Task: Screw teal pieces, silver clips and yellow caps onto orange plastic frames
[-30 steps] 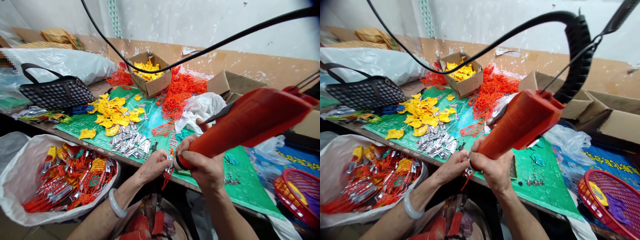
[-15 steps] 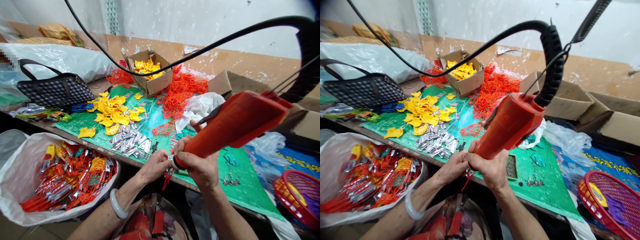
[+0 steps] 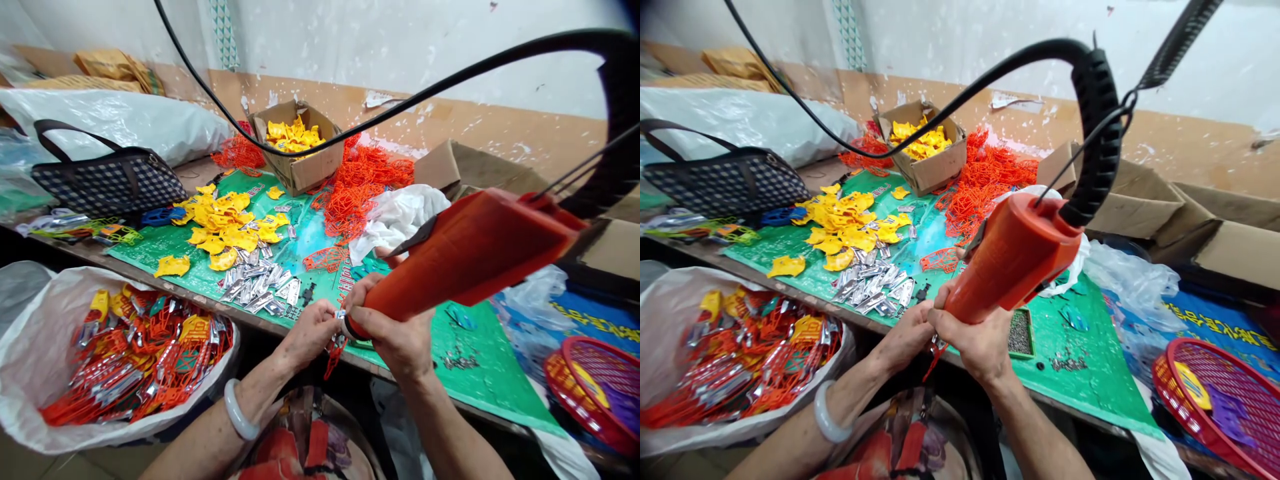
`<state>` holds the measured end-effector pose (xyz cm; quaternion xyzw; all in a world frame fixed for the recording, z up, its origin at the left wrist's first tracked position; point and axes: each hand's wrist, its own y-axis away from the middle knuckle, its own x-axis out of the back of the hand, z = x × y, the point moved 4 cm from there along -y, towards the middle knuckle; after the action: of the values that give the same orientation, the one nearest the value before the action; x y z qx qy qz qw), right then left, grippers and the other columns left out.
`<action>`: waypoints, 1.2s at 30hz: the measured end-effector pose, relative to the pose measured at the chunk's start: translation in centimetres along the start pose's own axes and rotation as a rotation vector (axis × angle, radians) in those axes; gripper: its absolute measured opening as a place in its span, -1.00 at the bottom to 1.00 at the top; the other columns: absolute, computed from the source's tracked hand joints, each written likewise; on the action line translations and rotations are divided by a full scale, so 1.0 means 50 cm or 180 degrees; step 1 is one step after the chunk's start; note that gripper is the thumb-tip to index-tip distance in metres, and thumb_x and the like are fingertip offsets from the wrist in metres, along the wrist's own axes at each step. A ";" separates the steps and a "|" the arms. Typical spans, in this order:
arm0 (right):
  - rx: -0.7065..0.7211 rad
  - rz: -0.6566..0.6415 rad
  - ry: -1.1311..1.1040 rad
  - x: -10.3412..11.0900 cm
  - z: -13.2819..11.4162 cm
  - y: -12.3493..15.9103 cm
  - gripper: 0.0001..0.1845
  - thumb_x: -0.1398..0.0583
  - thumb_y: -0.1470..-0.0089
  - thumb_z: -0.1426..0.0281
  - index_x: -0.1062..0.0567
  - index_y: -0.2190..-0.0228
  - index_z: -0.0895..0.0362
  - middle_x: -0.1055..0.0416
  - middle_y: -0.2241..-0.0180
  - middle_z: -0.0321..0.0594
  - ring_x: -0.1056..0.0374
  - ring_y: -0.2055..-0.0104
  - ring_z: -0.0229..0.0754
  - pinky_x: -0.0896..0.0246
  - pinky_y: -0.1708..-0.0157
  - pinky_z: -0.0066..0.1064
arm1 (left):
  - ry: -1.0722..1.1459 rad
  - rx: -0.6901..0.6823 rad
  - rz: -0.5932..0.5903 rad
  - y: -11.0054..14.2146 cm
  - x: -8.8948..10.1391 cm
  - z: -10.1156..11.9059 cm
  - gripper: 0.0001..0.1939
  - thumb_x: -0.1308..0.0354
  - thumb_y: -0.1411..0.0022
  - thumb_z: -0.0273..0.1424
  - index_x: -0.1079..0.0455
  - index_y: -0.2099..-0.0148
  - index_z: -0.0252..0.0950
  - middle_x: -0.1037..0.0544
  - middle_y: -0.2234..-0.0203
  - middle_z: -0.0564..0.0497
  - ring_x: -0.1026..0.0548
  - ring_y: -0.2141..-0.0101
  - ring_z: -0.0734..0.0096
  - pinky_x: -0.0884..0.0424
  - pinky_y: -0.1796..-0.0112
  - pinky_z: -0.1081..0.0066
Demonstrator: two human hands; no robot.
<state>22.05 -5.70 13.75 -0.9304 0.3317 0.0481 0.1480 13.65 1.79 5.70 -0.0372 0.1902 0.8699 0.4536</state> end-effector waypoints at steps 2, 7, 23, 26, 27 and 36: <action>0.0038 0.0007 0.0030 0.000 0.000 0.002 -0.90 -0.31 0.19 0.44 -0.47 0.57 0.13 -0.34 0.54 -0.35 -0.29 0.53 -0.26 -0.30 0.49 -0.33 | 0.0028 -0.0004 0.0031 -0.002 0.000 -0.004 -0.82 -0.21 0.06 -0.35 -0.29 0.41 -0.28 -0.30 0.69 0.22 -0.20 0.68 0.61 -0.06 0.62 0.56; 0.0121 0.0061 0.0035 -0.001 0.002 0.006 -0.89 -0.31 0.18 0.48 -0.47 0.52 0.13 -0.35 0.53 -0.35 -0.31 0.51 -0.26 -0.30 0.47 -0.33 | 0.0127 0.0059 0.0072 -0.005 -0.001 -0.014 -0.82 -0.23 0.06 -0.34 -0.30 0.43 -0.28 -0.31 0.70 0.21 -0.23 0.68 0.59 -0.10 0.62 0.55; 0.0330 0.0765 -0.0471 0.052 -0.039 -0.018 -0.85 -0.34 0.23 0.54 -0.51 0.50 0.14 -0.40 0.54 -0.34 -0.35 0.53 -0.25 -0.36 0.55 -0.38 | 0.0195 0.0155 0.0046 0.028 0.062 -0.017 -0.72 -0.20 -0.14 -0.16 -0.27 0.31 -0.25 -0.37 0.58 0.20 -0.23 0.67 0.67 -0.09 0.65 0.61; 0.0115 0.0883 -0.0440 0.064 -0.024 -0.012 -0.84 -0.37 0.26 0.49 -0.51 0.52 0.16 -0.38 0.55 -0.30 -0.35 0.54 -0.22 -0.28 0.70 -0.43 | 0.0319 0.0179 0.0083 0.029 0.061 -0.020 -0.73 -0.20 -0.15 -0.18 -0.27 0.30 -0.26 -0.38 0.57 0.19 -0.22 0.67 0.68 -0.07 0.66 0.62; 0.0057 0.0906 -0.0442 0.067 -0.019 -0.010 -0.83 -0.38 0.27 0.48 -0.50 0.53 0.17 -0.38 0.54 -0.30 -0.34 0.55 -0.21 -0.26 0.73 -0.44 | 0.0326 0.0173 0.0092 0.029 0.060 -0.020 -0.73 -0.21 -0.14 -0.19 -0.28 0.30 -0.27 -0.38 0.57 0.19 -0.21 0.66 0.68 -0.06 0.66 0.62; 0.0018 0.1327 -0.0012 0.125 0.006 -0.024 -0.71 -0.43 0.29 0.46 -0.50 0.44 0.19 -0.40 0.48 -0.30 -0.27 0.60 -0.28 -0.22 0.72 -0.43 | 0.0745 0.0094 -0.0082 0.048 0.054 -0.012 -0.67 -0.36 0.03 -0.39 -0.37 0.21 -0.34 -0.48 0.49 0.09 -0.34 0.57 0.63 -0.10 0.62 0.61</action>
<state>27.65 -8.51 12.58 -0.8412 0.5169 0.0784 0.1382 10.06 2.41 5.20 -0.1342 0.2543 0.8508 0.4398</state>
